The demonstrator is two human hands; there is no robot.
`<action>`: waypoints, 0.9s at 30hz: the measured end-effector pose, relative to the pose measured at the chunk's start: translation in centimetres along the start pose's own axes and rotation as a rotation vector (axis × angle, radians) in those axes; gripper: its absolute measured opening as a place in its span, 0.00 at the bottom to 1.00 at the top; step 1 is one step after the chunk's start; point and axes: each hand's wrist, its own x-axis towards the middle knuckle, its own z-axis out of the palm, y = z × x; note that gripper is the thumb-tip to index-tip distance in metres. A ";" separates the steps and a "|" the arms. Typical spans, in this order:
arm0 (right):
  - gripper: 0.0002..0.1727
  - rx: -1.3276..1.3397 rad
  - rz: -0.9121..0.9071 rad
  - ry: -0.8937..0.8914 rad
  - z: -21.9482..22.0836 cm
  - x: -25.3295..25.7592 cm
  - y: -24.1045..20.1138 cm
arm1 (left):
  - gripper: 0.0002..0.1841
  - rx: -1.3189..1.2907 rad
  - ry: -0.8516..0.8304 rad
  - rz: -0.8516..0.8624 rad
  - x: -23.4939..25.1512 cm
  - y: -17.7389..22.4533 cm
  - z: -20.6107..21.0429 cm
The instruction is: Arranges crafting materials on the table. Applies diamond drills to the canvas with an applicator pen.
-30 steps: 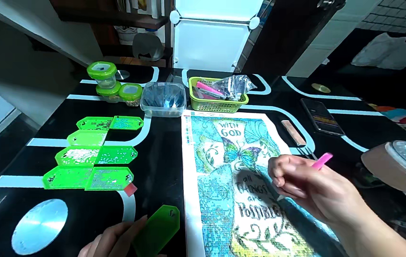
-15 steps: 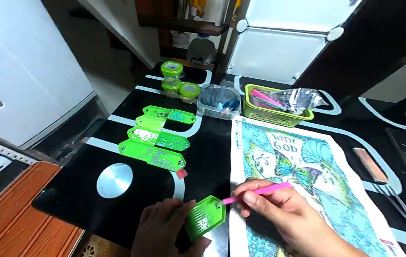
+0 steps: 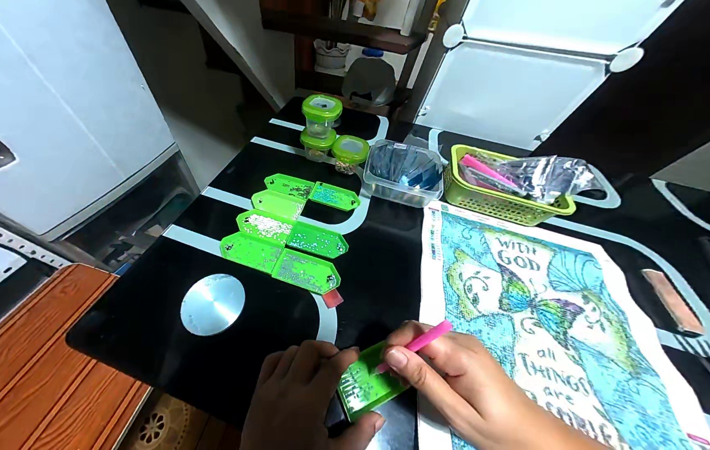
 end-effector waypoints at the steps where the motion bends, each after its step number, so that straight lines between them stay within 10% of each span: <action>1: 0.19 0.002 -0.001 -0.007 0.1 0.0 0.0 | 0.29 -0.001 0.001 0.000 0.0 0.0 0.0; 17: 0.20 0.043 0.032 0.004 -0.3 0.0 0.1 | 0.29 0.005 -0.007 0.005 0.1 0.1 0.1; 27: 0.18 0.603 0.331 0.339 -7.3 -2.8 -0.7 | 0.30 -0.097 -0.144 -0.038 0.6 0.6 -1.1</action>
